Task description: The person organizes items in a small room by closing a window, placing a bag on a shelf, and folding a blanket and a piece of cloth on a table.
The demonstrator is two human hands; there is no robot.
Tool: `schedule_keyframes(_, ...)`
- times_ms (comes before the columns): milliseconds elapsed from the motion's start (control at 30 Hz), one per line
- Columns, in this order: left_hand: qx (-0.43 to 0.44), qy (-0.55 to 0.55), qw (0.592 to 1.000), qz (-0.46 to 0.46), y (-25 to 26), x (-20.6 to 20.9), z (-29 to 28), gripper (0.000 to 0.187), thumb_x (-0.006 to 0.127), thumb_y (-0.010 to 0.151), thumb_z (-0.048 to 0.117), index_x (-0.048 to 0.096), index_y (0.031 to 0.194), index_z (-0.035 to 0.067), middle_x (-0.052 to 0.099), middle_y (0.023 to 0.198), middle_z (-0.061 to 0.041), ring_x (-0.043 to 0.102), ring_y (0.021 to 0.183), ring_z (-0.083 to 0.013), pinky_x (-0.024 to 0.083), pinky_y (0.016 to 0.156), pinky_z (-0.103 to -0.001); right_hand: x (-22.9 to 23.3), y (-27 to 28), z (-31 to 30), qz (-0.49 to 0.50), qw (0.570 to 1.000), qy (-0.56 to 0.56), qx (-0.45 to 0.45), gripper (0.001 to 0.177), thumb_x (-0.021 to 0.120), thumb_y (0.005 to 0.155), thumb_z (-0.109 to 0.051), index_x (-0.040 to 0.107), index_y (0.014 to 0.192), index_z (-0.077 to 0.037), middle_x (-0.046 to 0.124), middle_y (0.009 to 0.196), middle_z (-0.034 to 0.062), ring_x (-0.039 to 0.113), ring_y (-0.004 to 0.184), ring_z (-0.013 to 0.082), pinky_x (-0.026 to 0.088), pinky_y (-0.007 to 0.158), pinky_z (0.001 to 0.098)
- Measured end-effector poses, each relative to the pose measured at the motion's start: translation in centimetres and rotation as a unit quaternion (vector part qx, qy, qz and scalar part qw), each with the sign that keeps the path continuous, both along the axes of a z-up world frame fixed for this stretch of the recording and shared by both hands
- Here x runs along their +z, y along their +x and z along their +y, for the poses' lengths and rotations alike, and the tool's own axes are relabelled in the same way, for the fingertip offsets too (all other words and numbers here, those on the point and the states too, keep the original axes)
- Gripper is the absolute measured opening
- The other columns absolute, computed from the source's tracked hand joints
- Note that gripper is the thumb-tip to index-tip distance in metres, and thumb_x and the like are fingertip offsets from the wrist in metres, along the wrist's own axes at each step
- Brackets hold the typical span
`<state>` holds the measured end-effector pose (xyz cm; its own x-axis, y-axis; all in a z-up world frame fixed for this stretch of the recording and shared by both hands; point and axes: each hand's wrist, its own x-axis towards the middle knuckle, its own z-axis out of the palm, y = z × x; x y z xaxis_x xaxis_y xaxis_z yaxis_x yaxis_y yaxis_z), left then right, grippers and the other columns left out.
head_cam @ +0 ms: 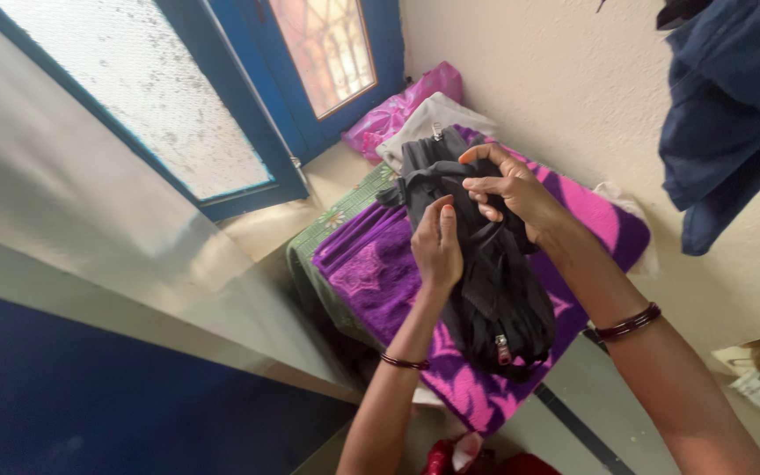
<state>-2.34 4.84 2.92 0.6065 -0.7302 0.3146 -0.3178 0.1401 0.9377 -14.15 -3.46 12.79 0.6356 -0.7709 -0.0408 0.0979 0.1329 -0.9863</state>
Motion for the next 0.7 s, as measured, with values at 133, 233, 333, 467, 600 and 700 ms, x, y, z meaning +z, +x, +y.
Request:
schedule_keyframes(133, -0.085, -0.105, 0.991, 0.009, 0.1, 1.8, 3.6, 0.06, 0.044, 0.106, 0.054, 0.065, 0.131, 0.004, 0.076, 0.106, -0.008, 0.068, 0.092, -0.0139, 0.051, 0.08, -0.028, -0.5, 2.3, 2.2, -0.012, 1.0, 0.0, -0.016, 0.033, 0.069, 0.091, -0.01, 0.06, 0.122, -0.014, 0.052, 0.066, -0.0017, 0.048, 0.049, 0.0054, 0.038, 0.042, 0.0188)
schedule_keyframes(233, -0.12, -0.072, 0.988, 0.061, 0.5, 1.7, 5.2, 0.065, 0.041, 0.104, 0.058, 0.062, 0.133, 0.003, 0.07, 0.094, -0.005, 0.06, 0.08, -0.0098, 0.046, 0.071, -0.026, -0.9, 3.9, 4.1, -0.027, 0.999, 0.014, -0.032, 0.026, 0.068, 0.092, -0.012, 0.063, 0.117, -0.014, 0.053, 0.068, -0.0034, 0.051, 0.058, 0.0034, 0.041, 0.048, 0.0179)
schedule_keyframes(333, -0.13, -0.047, 0.985, 0.099, 1.1, 0.9, 6.1, 0.069, 0.038, 0.109, 0.062, 0.061, 0.127, 0.0, 0.06, 0.093, -0.003, 0.05, 0.078, -0.0085, 0.04, 0.068, -0.027, -1.1, 5.3, 6.0, -0.063, 0.998, 0.023, -0.015, 0.016, 0.066, 0.095, -0.012, 0.066, 0.111, -0.012, 0.056, 0.073, -0.0044, 0.054, 0.066, 0.0029, 0.043, 0.056, 0.0185)
schedule_keyframes(467, -0.1, -0.007, 0.985, 0.138, 2.4, 1.7, 8.1, 0.071, 0.036, 0.105, 0.063, 0.057, 0.135, 0.003, 0.056, 0.097, -0.003, 0.048, 0.079, -0.0117, 0.039, 0.069, -0.03, -0.5, 6.9, 8.3, -0.071, 0.996, 0.044, -0.015, 0.008, 0.064, 0.095, -0.01, 0.065, 0.103, -0.012, 0.059, 0.079, -0.0023, 0.058, 0.074, 0.0058, 0.048, 0.071, 0.0214)
schedule_keyframes(600, -0.091, 0.057, 0.986, 0.126, 3.6, 3.0, 10.0, 0.078, 0.03, 0.101, 0.064, 0.044, 0.153, 0.007, 0.068, 0.121, -0.012, 0.062, 0.114, -0.021, 0.045, 0.097, -0.035, -0.3, 9.2, 10.1, -0.113, 0.988, 0.085, -0.064, 0.011, 0.063, 0.089, -0.004, 0.063, 0.097, -0.01, 0.06, 0.086, -0.0033, 0.059, 0.078, 0.0075, 0.048, 0.075, 0.0241)
schedule_keyframes(700, -0.082, 0.016, 0.99, 0.114, 4.3, 2.6, 10.1, 0.081, 0.029, 0.103, 0.064, 0.03, 0.161, 0.007, 0.041, 0.16, -0.015, 0.035, 0.151, -0.0288, 0.027, 0.121, -0.041, -0.7, 10.6, 10.9, -0.158, 0.984, 0.055, -0.059, 0.014, 0.061, 0.086, 0.0, 0.063, 0.097, -0.008, 0.06, 0.084, 0.0014, 0.059, 0.075, 0.0114, 0.05, 0.073, 0.0256)
